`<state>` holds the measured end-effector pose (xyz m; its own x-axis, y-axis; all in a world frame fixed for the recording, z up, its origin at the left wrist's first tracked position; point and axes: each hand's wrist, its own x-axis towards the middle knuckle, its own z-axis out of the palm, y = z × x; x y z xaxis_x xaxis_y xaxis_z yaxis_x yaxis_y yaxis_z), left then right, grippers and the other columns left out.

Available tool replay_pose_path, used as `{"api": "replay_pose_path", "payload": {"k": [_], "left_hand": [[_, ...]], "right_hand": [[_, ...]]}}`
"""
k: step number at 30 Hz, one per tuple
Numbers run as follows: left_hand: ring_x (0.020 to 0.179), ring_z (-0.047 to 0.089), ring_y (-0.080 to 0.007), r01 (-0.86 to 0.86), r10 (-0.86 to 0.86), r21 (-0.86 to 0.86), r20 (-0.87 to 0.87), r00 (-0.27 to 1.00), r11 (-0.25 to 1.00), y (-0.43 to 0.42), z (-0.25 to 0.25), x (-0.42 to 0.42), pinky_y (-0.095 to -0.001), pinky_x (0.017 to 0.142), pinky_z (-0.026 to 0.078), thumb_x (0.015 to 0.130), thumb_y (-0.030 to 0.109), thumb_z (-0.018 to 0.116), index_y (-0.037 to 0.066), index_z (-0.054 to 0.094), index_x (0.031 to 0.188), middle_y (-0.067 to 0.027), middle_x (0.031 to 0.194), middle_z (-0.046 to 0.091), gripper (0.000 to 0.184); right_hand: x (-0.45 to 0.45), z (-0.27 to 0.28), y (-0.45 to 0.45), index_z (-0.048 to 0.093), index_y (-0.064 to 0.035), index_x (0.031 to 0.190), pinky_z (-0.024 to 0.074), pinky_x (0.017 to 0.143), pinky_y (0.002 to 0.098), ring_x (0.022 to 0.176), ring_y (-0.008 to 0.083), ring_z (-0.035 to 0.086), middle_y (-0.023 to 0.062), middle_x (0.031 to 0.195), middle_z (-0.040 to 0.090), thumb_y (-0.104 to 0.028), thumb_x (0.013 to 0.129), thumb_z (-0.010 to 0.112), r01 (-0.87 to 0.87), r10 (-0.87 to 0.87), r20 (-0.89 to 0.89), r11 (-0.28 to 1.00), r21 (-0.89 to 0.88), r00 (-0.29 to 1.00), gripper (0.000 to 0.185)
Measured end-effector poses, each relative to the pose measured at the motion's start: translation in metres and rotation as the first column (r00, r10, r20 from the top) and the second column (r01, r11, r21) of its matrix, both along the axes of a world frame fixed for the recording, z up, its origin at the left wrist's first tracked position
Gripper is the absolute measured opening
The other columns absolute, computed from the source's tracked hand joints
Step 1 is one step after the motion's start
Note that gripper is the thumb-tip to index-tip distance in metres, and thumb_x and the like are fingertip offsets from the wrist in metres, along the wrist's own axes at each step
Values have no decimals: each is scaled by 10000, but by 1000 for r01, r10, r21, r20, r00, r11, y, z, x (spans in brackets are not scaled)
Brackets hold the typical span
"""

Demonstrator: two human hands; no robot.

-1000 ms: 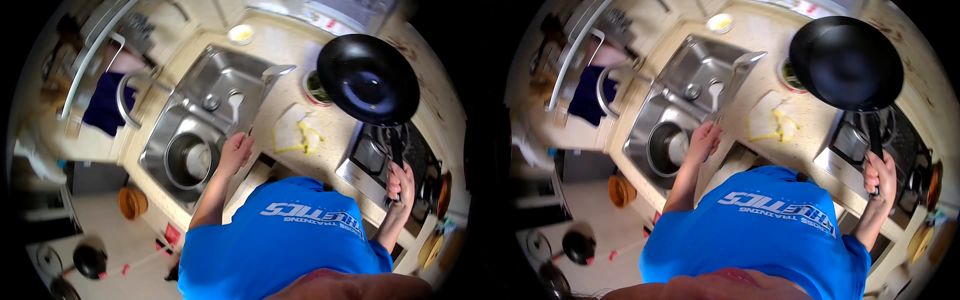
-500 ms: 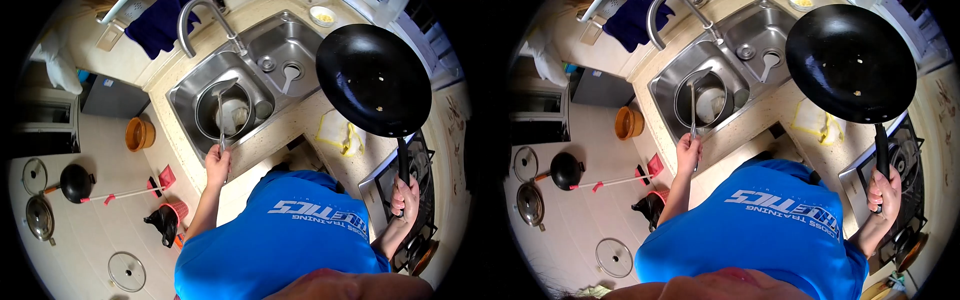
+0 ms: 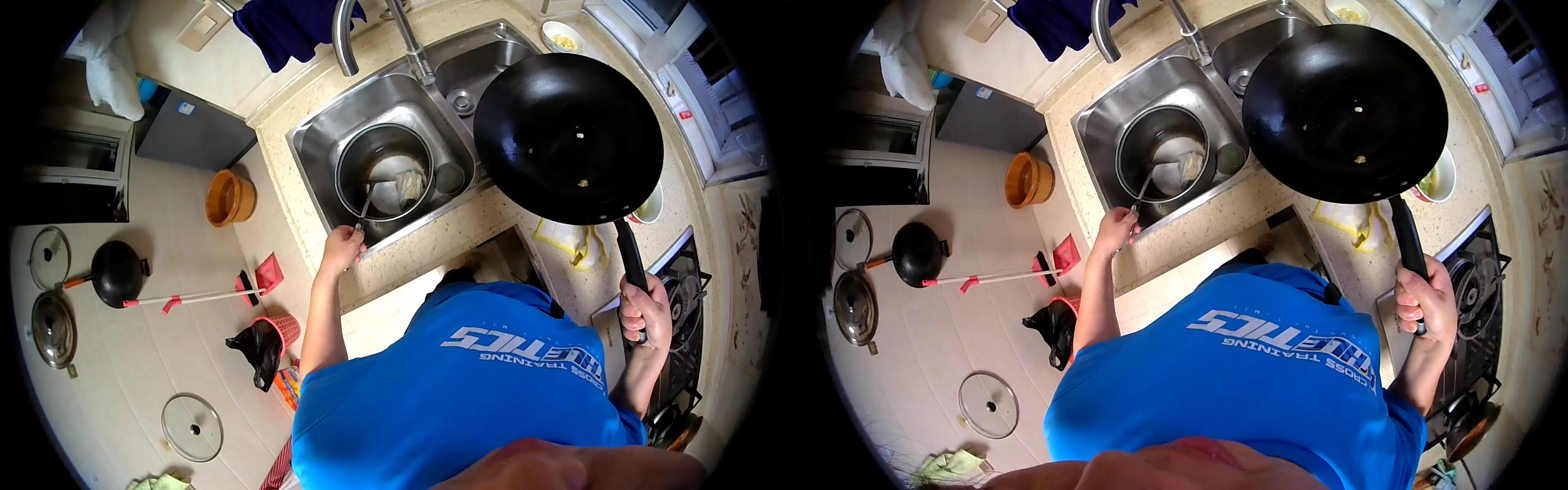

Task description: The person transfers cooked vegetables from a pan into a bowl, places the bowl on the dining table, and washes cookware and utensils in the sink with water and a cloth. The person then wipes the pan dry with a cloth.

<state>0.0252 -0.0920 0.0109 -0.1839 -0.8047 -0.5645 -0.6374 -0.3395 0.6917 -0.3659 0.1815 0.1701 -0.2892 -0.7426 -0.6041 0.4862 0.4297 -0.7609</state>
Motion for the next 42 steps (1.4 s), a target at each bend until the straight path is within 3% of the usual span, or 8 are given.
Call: {"api": "replay_pose_path", "payload": {"k": [9,10,14,18,22,37,40,42], "left_hand": [[492,577,-173,192,-180,2,359,916,981,-23,8,13,-305,504,450,820,300,566,-35,559,847,-113,588,585,336],[648,617,-247,251,-211,-30,447,869,968,-27,5,16,-341,613,473,803,356,577,-21,576,855,-141,686,613,381],[859,587,-292,343,-148,-118,740,657,932,-26,45,-12,-376,720,463,782,366,593,12,575,922,-160,899,612,381],[721,602,-276,268,74,-505,558,827,820,-37,47,-21,-362,635,467,774,299,615,38,576,859,-119,767,624,277],[580,586,-256,176,32,-607,316,948,775,-45,37,-42,-345,544,446,782,228,609,54,568,720,-106,628,597,189],[544,557,-279,489,-471,-521,179,864,699,-36,14,-113,-351,517,437,751,172,622,42,554,707,-115,613,569,153],[494,473,-73,503,-541,-520,90,836,691,-32,4,-125,-228,465,384,781,105,616,8,549,693,-35,552,533,148],[488,473,-77,478,-561,-484,-33,827,733,-35,3,-139,-230,462,379,778,109,621,12,551,696,-30,551,531,145]], "right_hand": [[4,-9,-8,426,-48,681,206,265,170,330,15,287,-23,495,371,-117,789,579,46,-49,68,998,39,997,199],[4,-11,-7,428,-49,682,207,267,169,331,14,287,-24,496,372,-112,788,577,71,-73,60,997,21,996,193],[3,-15,-10,433,-52,693,210,271,164,337,11,292,-29,502,378,-101,784,573,133,-133,56,991,15,989,174],[6,-18,-22,441,-61,717,228,274,162,346,10,313,-28,513,402,-97,787,562,155,-155,6,987,40,988,144],[7,-31,-44,455,-58,734,239,279,162,355,13,330,-27,525,415,-90,785,543,149,-152,45,987,57,987,106],[0,-108,-124,401,-79,653,240,314,170,387,17,358,-37,538,409,-54,790,545,110,-68,385,990,-88,920,200],[-5,-119,-123,408,-80,665,246,322,172,389,17,356,-42,538,404,-53,793,541,84,-33,421,991,-104,906,186],[-10,-126,-122,412,-81,682,256,330,177,398,20,360,-40,544,403,-57,801,537,27,28,435,993,-119,900,174]]}}
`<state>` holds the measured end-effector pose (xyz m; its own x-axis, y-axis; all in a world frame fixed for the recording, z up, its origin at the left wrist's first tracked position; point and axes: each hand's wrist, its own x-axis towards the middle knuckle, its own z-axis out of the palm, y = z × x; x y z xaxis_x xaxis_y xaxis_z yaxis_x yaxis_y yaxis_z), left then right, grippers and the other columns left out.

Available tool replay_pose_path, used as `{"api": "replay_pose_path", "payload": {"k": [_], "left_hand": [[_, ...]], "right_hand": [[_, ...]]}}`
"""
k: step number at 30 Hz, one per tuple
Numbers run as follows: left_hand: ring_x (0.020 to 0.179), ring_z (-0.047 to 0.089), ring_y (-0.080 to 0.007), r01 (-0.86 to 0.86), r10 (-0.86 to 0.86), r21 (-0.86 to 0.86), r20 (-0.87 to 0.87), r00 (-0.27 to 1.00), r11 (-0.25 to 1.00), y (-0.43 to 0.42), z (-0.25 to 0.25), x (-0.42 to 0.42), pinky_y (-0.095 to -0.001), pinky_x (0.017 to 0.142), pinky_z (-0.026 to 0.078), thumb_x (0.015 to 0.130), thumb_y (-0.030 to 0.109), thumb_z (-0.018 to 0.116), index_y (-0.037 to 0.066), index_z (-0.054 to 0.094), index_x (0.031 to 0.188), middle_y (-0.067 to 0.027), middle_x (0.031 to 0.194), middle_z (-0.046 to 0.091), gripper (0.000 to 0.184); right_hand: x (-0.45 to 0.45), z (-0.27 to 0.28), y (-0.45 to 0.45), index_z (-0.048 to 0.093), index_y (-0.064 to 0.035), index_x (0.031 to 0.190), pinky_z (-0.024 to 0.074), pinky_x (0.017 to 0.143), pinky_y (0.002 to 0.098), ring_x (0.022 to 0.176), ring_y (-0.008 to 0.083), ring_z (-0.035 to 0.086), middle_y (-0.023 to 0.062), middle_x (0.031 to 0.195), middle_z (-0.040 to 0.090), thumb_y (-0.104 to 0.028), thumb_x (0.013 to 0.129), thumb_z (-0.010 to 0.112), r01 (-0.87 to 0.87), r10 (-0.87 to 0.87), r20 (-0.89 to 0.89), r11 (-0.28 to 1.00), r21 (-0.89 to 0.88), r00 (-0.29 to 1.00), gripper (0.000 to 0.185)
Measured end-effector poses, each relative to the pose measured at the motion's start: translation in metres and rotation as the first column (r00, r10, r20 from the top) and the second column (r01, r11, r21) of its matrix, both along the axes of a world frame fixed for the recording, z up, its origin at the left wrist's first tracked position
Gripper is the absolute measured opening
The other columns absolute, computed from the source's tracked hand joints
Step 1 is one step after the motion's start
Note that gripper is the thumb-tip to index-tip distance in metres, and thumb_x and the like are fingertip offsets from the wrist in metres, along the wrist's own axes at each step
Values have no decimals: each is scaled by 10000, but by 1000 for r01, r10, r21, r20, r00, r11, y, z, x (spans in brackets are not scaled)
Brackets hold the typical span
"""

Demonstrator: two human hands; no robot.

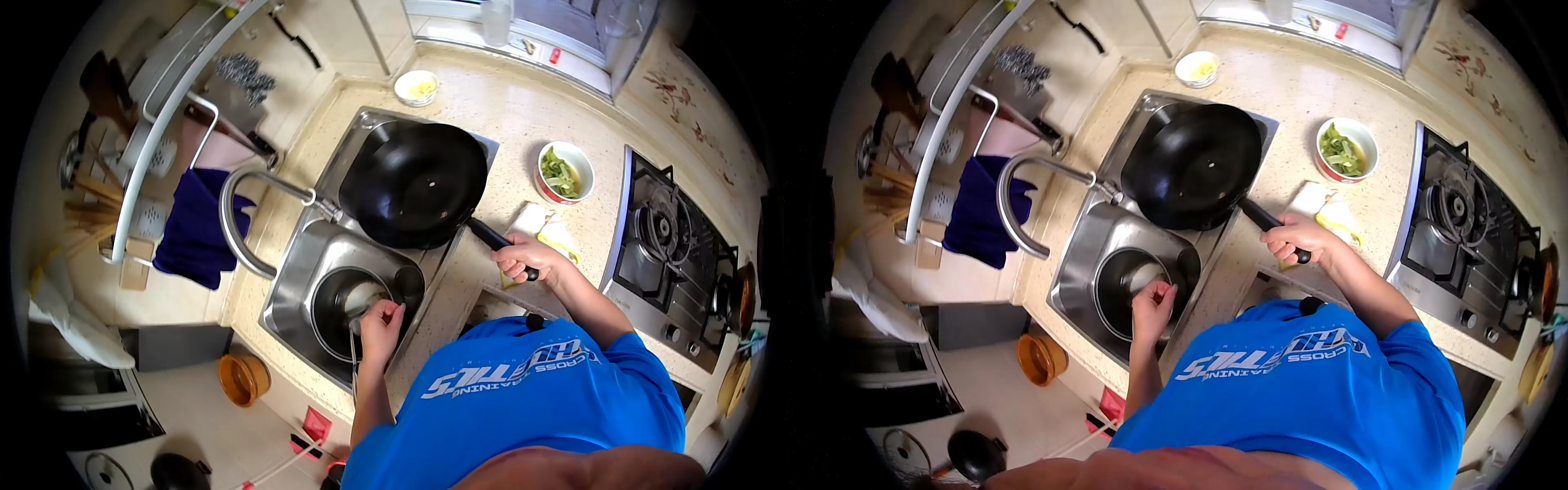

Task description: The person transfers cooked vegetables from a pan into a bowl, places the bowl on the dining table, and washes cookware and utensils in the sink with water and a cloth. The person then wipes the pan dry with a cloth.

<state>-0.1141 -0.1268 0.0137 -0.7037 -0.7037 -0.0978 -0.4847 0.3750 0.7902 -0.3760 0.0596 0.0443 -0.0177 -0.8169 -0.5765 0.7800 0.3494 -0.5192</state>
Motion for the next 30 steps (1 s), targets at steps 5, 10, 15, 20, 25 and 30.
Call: {"api": "replay_pose_path", "payload": {"k": [5,10,15,20,25,30], "left_hand": [[532,453,-34,65,-17,169,-266,964,983,-31,40,-59,-176,495,354,814,85,584,26,564,772,24,598,524,75],[553,490,-50,210,-145,148,-362,921,967,-88,89,-163,-174,494,372,833,128,567,19,571,831,1,634,546,109],[567,531,-74,233,-157,303,-256,954,924,-154,71,-292,-193,523,440,846,172,533,7,575,878,-20,695,581,174],[675,622,-244,101,-40,-352,176,983,931,-242,-31,-419,-322,593,491,750,203,523,-41,607,822,-173,757,627,269],[467,604,-207,275,-144,-271,417,897,922,-237,-41,-465,-307,403,471,747,63,499,-64,601,756,-163,647,612,164],[541,626,-270,-21,11,104,99,995,994,-217,-25,-475,-329,353,500,705,-86,468,-89,589,860,-192,713,615,197]], "right_hand": [[-5,-10,2,464,-49,695,299,341,180,420,40,385,-7,573,447,-76,811,546,75,-73,101,997,-15,992,144],[-14,-28,13,549,29,910,425,432,210,484,82,472,38,641,531,-103,816,553,154,-154,134,988,5,979,162],[-11,-25,25,514,-1,937,466,468,206,552,100,525,45,742,551,-138,848,522,171,-157,-137,980,101,978,164],[-13,-38,45,530,-42,897,501,560,237,596,85,543,19,764,571,-222,865,517,108,-73,-336,990,86,939,184],[-29,-23,52,558,-66,902,395,485,184,563,54,502,-11,666,546,-280,870,508,-34,48,-413,999,41,910,222],[-44,-26,52,559,-57,931,427,551,207,620,68,517,1,728,557,-319,857,526,-179,259,-482,962,206,837,274]]}}
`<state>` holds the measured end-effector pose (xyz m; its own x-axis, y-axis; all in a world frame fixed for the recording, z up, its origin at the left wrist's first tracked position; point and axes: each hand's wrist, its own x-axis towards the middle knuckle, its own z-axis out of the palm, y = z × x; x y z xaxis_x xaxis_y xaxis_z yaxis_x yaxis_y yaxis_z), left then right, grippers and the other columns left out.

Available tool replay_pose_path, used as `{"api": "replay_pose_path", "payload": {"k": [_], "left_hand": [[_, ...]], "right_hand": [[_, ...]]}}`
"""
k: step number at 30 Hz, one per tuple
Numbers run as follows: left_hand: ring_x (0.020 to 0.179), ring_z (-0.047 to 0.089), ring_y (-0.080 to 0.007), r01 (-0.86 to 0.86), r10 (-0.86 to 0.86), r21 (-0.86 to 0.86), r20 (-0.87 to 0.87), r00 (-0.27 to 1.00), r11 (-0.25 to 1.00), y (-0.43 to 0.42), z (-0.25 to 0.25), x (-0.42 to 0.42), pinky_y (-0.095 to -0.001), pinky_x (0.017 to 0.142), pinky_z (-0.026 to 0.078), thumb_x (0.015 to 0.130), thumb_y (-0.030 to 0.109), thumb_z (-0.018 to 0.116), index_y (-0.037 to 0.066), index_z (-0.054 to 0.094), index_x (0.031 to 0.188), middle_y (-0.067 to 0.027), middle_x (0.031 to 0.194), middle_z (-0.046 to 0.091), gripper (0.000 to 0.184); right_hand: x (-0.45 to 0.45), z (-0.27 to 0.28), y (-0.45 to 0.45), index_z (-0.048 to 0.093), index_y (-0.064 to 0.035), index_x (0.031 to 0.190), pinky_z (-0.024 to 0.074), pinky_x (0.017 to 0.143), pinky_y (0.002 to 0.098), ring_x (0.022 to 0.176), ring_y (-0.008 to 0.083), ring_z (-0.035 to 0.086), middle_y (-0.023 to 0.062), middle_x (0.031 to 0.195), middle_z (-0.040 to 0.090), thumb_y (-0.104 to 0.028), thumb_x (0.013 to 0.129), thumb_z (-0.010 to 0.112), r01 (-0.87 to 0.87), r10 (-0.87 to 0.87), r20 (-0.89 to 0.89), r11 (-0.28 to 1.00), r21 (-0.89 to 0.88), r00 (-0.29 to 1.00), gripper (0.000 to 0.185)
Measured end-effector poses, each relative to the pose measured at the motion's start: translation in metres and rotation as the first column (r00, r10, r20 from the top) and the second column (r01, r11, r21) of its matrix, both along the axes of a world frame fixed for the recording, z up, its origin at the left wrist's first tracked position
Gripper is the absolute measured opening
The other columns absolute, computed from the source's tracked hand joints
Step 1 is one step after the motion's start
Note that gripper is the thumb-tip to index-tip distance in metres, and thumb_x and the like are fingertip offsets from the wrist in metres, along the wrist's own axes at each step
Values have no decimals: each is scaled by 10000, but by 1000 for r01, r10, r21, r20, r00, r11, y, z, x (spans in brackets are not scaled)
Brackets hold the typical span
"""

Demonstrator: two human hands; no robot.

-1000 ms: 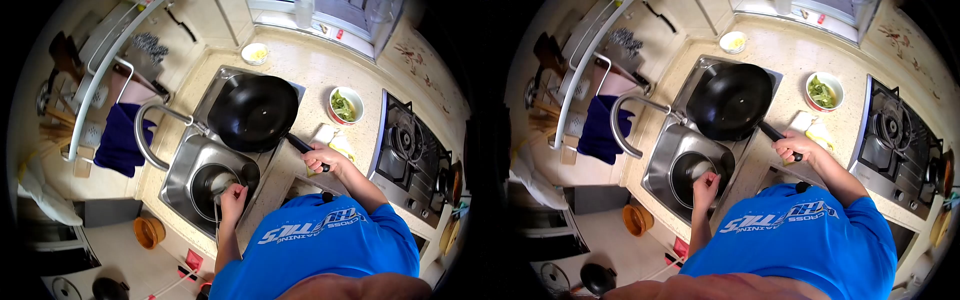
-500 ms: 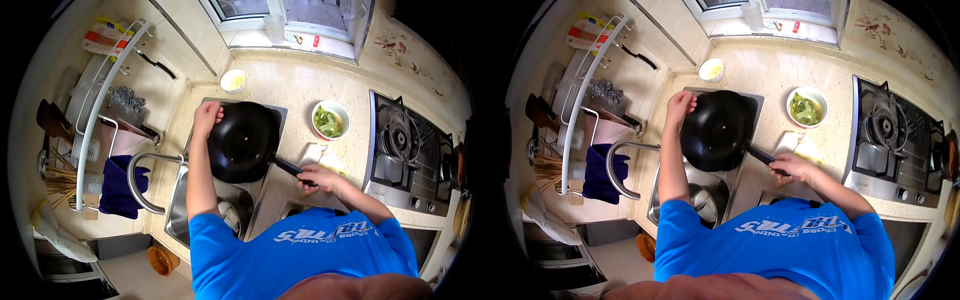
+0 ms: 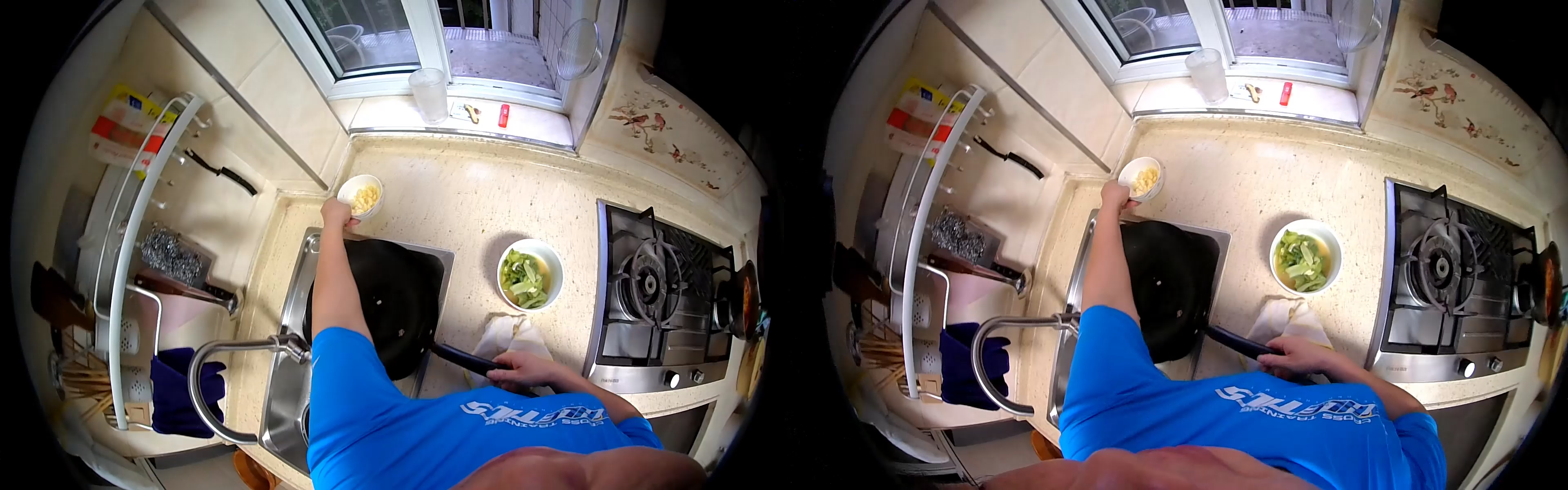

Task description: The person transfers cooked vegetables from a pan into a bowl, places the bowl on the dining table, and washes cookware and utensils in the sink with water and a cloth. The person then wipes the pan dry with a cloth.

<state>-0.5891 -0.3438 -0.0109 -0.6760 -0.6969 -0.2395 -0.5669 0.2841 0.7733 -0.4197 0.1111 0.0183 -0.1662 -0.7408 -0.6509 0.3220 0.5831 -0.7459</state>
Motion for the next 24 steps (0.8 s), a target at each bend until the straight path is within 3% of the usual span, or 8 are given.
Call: {"api": "replay_pose_path", "payload": {"k": [3,7,10,13,17,21,23,24], "left_hand": [[585,631,-269,96,-95,3,-97,991,995,11,17,-8,-324,410,537,718,-49,460,-90,580,902,-193,780,611,224],[595,599,-216,199,-133,210,-290,948,957,32,39,-40,-307,511,554,737,-15,418,-76,489,1010,-156,828,568,289],[617,585,-229,231,-21,459,-417,908,858,30,32,-88,-315,511,556,744,-31,412,-52,411,1028,-151,863,515,285],[691,588,-243,145,138,464,-523,841,874,36,16,-138,-326,503,555,747,-32,440,-36,378,1002,-175,928,499,263],[732,584,-266,-34,291,446,-522,802,894,65,20,-171,-334,502,557,777,13,480,-33,362,1023,-191,982,479,277],[728,582,-270,0,329,537,-517,790,844,56,-6,-205,-346,504,558,797,61,507,-50,393,1043,-184,977,487,293],[726,580,-269,170,326,576,-654,683,800,54,-18,-209,-353,533,556,818,161,550,-52,435,1049,-160,959,492,335],[727,579,-270,145,297,594,-580,758,791,51,-18,-205,-353,549,552,824,209,558,-44,449,1033,-141,930,488,346]], "right_hand": [[-4,-5,2,571,-47,932,467,599,235,657,96,577,38,783,608,-373,848,525,-71,70,-78,997,-3,994,340],[-8,2,1,561,-56,1005,461,604,255,668,101,566,46,795,601,-376,839,539,-101,104,-126,994,28,987,361],[-9,-1,1,530,-48,1092,436,665,233,759,106,544,46,843,588,-350,847,539,-112,114,-114,993,27,987,390],[-5,-13,6,534,-62,1097,449,645,241,740,116,560,64,843,595,-372,848,528,-14,14,-11,1000,-8,1000,398],[-6,-17,14,517,-57,1132,439,706,250,824,132,549,93,920,580,-380,851,519,-14,12,-68,999,-30,998,427],[-2,-48,23,481,-45,1178,434,753,270,886,162,536,124,1016,559,-384,853,514,23,-31,-57,991,-134,998,471],[2,-44,23,473,-40,1185,432,785,285,917,186,534,133,1039,555,-381,851,516,12,-21,-75,993,-120,997,479],[-4,-33,20,471,-39,1185,428,806,294,941,199,530,137,1047,553,-379,851,516,-17,12,-81,998,-66,997,479]]}}
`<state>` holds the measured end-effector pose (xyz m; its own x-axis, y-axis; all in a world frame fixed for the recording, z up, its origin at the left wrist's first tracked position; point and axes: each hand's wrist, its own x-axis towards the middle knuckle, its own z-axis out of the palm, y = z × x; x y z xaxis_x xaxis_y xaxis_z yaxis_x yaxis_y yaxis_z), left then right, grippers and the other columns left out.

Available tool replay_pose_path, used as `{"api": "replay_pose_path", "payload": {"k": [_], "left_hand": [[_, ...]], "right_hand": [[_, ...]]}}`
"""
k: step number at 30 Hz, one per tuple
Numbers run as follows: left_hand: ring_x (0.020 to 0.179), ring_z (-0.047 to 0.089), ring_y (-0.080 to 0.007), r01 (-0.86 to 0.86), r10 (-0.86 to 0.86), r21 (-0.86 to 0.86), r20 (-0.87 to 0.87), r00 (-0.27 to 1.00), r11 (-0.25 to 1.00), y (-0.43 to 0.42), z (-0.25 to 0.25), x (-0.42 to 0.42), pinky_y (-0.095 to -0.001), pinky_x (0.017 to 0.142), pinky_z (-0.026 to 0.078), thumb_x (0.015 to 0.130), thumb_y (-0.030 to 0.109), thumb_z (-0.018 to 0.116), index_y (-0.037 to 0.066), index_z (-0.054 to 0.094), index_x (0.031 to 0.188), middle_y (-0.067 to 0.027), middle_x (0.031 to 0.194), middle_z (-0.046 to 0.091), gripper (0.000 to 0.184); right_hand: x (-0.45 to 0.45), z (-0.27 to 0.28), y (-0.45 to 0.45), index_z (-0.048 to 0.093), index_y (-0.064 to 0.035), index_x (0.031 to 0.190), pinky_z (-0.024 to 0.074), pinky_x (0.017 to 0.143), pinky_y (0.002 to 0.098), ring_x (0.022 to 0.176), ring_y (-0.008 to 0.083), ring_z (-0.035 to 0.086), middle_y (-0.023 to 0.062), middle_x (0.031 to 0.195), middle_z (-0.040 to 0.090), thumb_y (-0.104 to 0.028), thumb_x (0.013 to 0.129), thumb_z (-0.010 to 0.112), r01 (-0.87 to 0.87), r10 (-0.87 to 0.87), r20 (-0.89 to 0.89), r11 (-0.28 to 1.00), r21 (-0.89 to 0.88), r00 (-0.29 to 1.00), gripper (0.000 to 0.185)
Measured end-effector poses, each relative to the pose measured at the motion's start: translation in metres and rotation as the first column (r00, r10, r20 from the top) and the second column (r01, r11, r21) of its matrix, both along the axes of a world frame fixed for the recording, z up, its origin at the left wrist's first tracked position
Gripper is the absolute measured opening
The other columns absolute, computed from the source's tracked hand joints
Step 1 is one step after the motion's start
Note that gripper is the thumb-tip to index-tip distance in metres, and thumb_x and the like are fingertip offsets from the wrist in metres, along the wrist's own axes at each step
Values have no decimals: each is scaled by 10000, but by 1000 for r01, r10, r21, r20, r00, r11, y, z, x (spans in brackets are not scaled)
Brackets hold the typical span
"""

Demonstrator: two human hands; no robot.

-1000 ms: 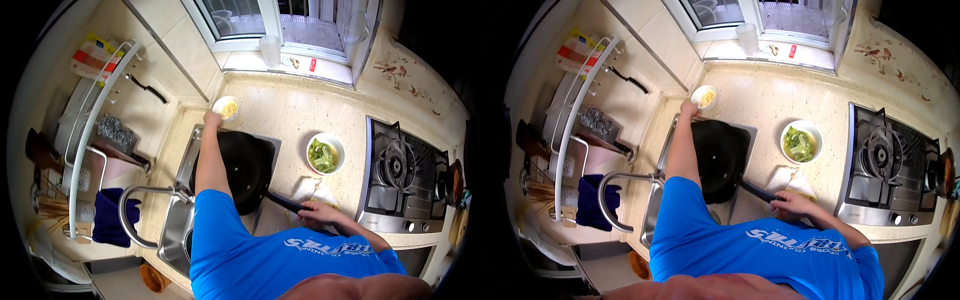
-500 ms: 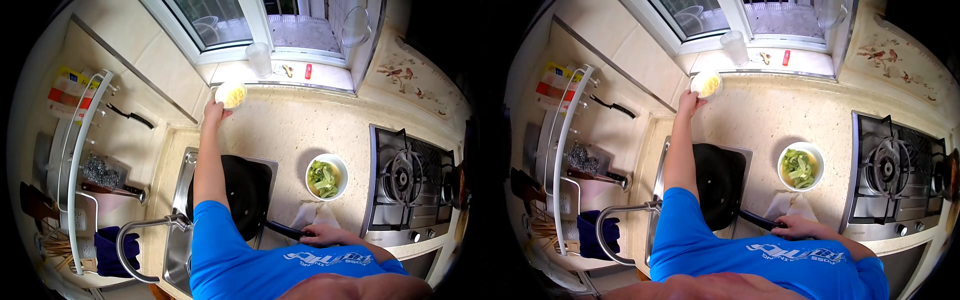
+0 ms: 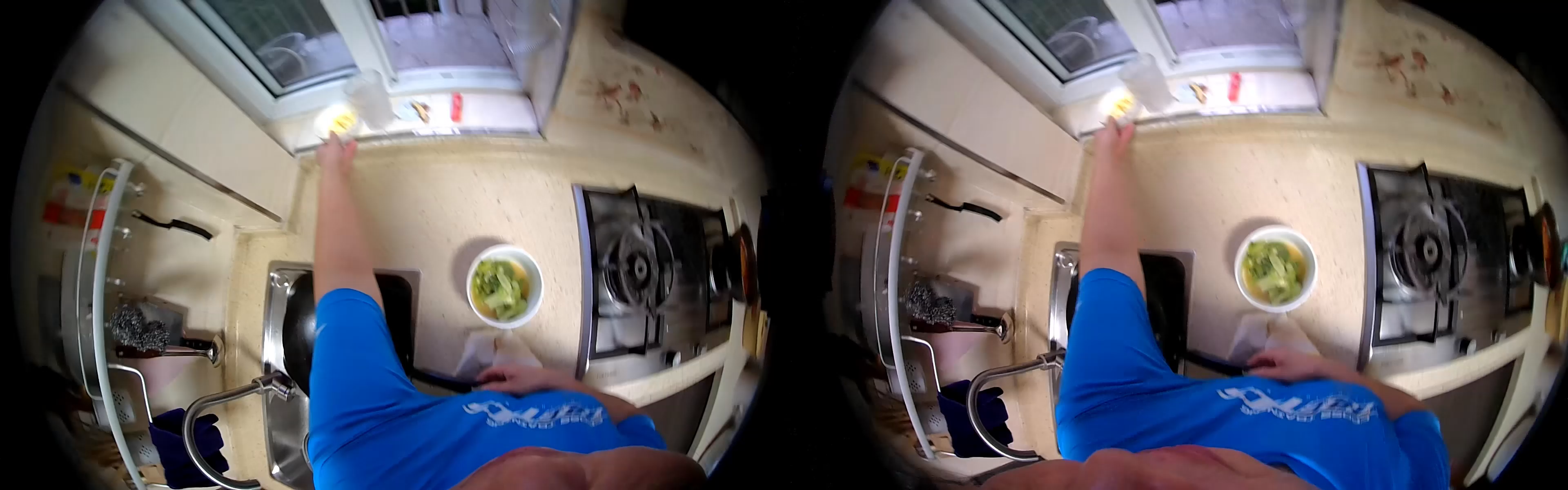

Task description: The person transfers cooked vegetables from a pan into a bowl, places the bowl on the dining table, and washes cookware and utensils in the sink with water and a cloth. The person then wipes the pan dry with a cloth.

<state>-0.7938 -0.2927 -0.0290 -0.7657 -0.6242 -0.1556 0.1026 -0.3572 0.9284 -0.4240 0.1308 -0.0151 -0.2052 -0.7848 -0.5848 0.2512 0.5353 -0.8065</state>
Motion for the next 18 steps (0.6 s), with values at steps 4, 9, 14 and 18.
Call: {"api": "replay_pose_path", "payload": {"k": [4,9,14,18], "left_hand": [[740,582,-264,219,-212,-8,225,951,976,3,18,44,-357,590,531,845,292,550,-20,456,1011,-88,853,457,366],[852,585,-242,439,-419,-202,136,898,876,58,112,170,-314,688,505,862,247,529,-18,470,1052,-123,990,522,332],[852,580,-209,442,-432,-347,110,895,827,90,169,287,-281,702,491,872,218,511,-2,444,1165,-138,1079,534,372],[834,578,-186,451,-463,-369,62,884,812,108,178,360,-273,710,486,880,197,495,2,457,1170,-143,1066,546,352]], "right_hand": [[5,6,1,471,-16,1162,411,867,339,1014,255,514,173,1079,538,-354,850,510,19,-25,-52,994,-106,998,462],[17,28,20,510,-28,1098,491,649,255,739,136,598,74,905,597,-144,841,543,308,-295,127,947,-94,947,283],[30,33,37,553,-75,1021,475,690,279,780,164,573,68,946,559,-65,748,626,413,-460,-440,888,-204,771,283],[38,25,36,555,-118,984,467,731,337,822,255,554,78,978,502,-60,689,635,263,-264,-841,953,-151,473,312]]}}
